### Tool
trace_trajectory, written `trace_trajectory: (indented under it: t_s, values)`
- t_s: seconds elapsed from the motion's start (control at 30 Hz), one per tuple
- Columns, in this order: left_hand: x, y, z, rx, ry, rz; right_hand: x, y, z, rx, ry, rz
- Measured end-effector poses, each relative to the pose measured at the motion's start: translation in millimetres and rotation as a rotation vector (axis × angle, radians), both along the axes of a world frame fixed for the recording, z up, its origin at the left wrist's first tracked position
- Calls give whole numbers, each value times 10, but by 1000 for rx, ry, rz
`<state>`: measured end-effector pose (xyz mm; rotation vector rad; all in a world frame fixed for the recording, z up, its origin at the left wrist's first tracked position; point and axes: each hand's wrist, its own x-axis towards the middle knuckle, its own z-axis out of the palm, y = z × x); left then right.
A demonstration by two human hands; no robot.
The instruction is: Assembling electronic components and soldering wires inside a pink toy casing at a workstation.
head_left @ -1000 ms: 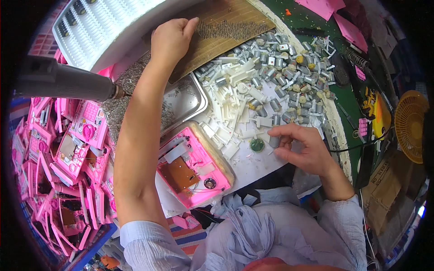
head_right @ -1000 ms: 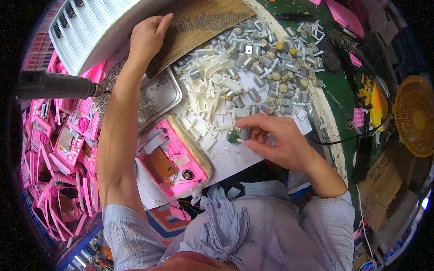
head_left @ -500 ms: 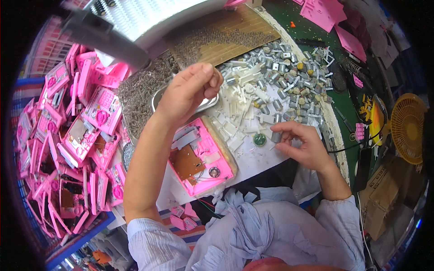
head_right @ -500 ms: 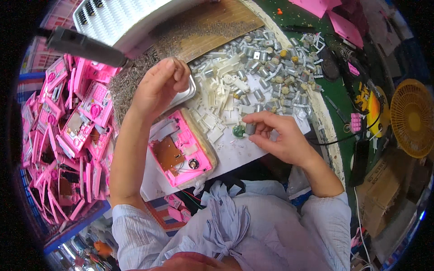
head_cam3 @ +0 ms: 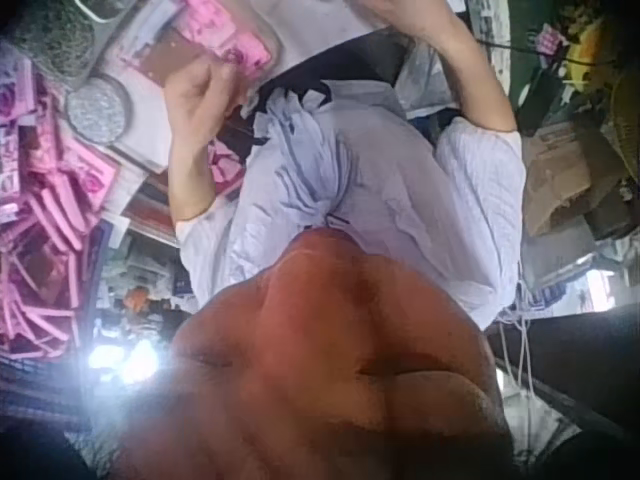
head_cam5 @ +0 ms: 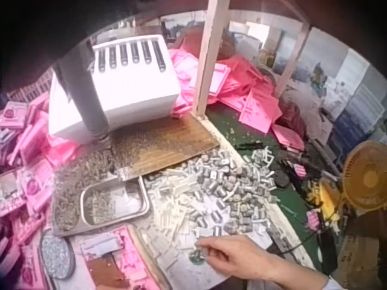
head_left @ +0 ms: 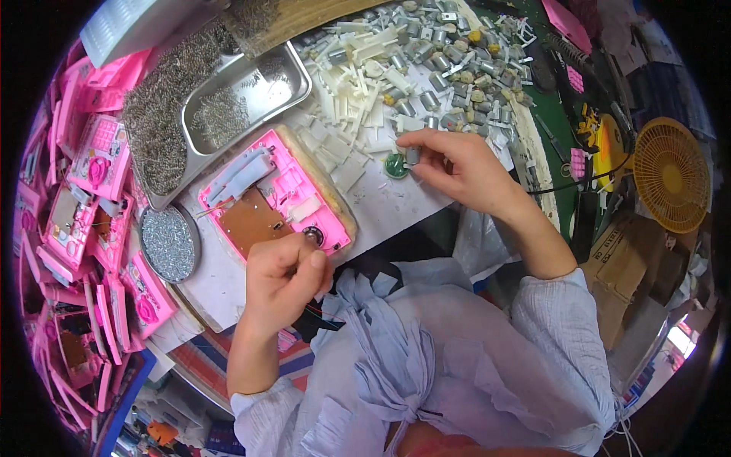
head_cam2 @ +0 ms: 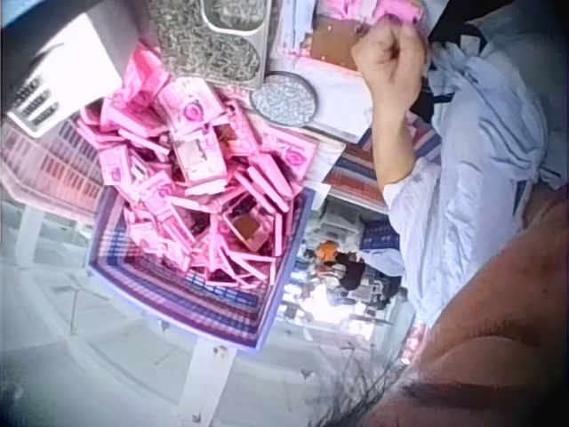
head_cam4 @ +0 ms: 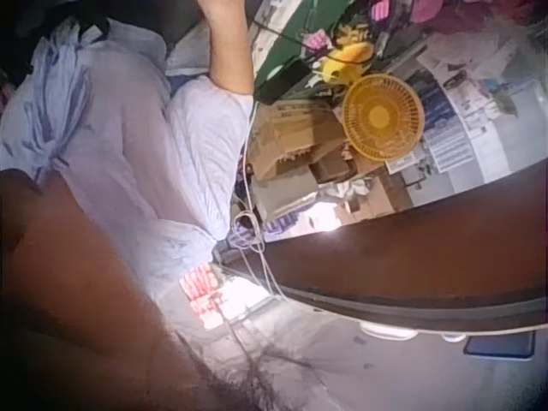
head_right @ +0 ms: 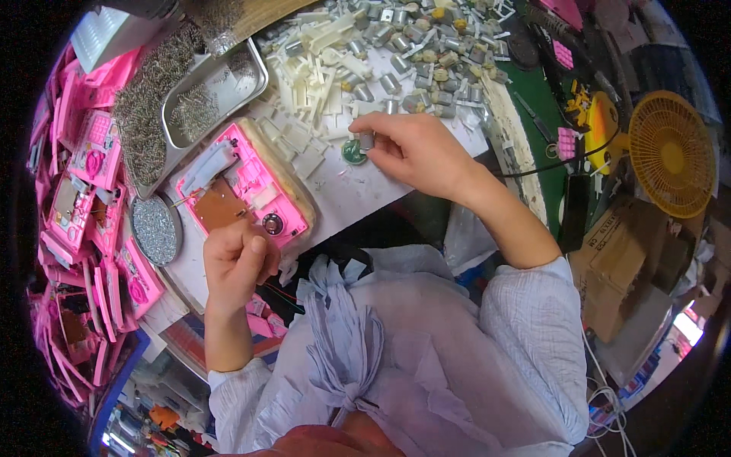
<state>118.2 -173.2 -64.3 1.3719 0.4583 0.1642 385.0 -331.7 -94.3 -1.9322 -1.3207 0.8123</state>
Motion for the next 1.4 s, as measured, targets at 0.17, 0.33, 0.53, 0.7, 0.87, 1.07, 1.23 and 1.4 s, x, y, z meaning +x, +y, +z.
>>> trace_trajectory:
  t_s: [0.17, 0.33, 0.53, 0.7, 0.87, 1.07, 1.23, 1.4]
  values:
    - [-100, -108, -108, 164, -67, 170, -59, 56, 1, 45, -180, 70]
    - [-99, -190, -76, -28, 58, 260, -69, 121, 18, 22, -290, 166]
    - [-134, -190, -139, -60, 96, 235, -92, 177, -57, 127, -484, 264]
    - [-184, -275, -222, -235, 67, 301, 19, 201, 202, -178, 2, 131]
    - [-162, -283, -166, 239, 101, 144, -488, 115, 194, -25, 905, -103]
    - [-235, -410, -235, 235, 93, 194, -907, 252, 114, -232, 1309, -46]
    - [-261, -396, -235, 237, 53, 177, -877, 307, 109, -272, 1348, 52]
    - [-276, -398, -304, 305, 21, 141, -868, 309, 89, -296, 1330, 54]
